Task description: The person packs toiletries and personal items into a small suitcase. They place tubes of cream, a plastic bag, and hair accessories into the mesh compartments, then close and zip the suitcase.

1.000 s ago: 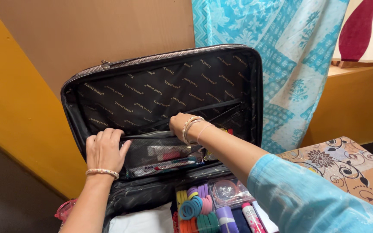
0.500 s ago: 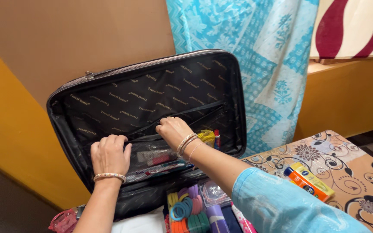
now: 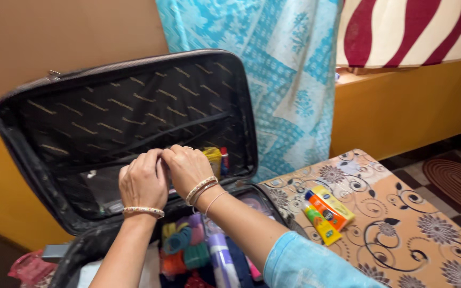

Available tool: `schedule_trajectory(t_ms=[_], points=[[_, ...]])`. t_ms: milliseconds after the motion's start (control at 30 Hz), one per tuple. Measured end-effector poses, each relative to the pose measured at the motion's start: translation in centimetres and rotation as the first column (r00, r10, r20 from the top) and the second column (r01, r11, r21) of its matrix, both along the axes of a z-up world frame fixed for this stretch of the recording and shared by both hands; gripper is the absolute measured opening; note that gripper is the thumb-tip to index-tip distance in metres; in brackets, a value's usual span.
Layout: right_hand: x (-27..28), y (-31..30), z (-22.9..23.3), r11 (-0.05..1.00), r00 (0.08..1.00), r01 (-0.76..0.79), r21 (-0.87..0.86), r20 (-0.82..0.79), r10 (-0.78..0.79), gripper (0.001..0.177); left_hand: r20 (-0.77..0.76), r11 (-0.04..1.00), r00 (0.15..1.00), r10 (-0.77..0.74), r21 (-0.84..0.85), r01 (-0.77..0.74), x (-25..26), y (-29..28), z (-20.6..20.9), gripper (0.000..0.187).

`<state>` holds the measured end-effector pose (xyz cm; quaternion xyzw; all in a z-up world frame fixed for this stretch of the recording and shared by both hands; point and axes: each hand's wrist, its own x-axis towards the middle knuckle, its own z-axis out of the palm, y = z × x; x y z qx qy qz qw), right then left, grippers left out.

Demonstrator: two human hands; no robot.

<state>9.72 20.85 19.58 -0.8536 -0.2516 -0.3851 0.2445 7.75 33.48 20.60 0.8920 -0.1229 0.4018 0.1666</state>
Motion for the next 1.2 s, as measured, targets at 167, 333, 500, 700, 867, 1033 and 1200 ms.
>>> schedule_trajectory(t_ms=[167, 333, 500, 700, 867, 1033, 1200], points=[[-2.3, -4.0, -0.8, 0.994, 0.997, 0.072, 0.081, -0.045, -0.068, 0.010, -0.101, 0.986, 0.994, -0.047, -0.162, 0.030, -1.8, -5.5, -1.1, 0.018], [-4.2, -9.7, -1.2, 0.985, 0.993, 0.095, 0.145, -0.079, -0.084, 0.012, -0.102, 0.954, 0.984, -0.146, -0.276, 0.113, -3.0, -11.4, -1.9, 0.018], [-5.3, -16.8, -1.4, 0.970, 0.985, 0.127, 0.206, -0.138, -0.100, 0.016, -0.047, 0.903, 0.961, -0.272, -0.356, 0.239, -3.1, -18.0, -1.9, 0.015], [-6.3, -25.4, -2.5, 0.965, 0.963, 0.190, 0.183, -0.226, -0.147, 0.017, -0.146, 0.860, 0.927, -0.347, -0.444, 0.252, -3.3, -26.1, -3.3, 0.015], [-6.4, -30.3, -5.3, 0.956, 0.931, 0.246, 0.159, -0.314, -0.188, 0.017, -0.176, 0.824, 0.911, -0.374, -0.514, 0.239, -1.9, -31.9, -7.1, 0.014], [-5.9, -33.5, -9.7, 0.957, 0.911, 0.259, 0.134, -0.362, -0.196, 0.019, -0.304, 0.852, 0.907, -0.291, -0.514, 0.101, 0.1, -35.5, -12.6, 0.016], [-5.7, -35.6, -14.1, 0.955, 0.838, 0.293, 0.034, -0.490, -0.240, 0.018, -0.498, 0.879, 0.846, -0.190, -0.470, -0.079, 1.8, -37.2, -19.3, 0.019]])
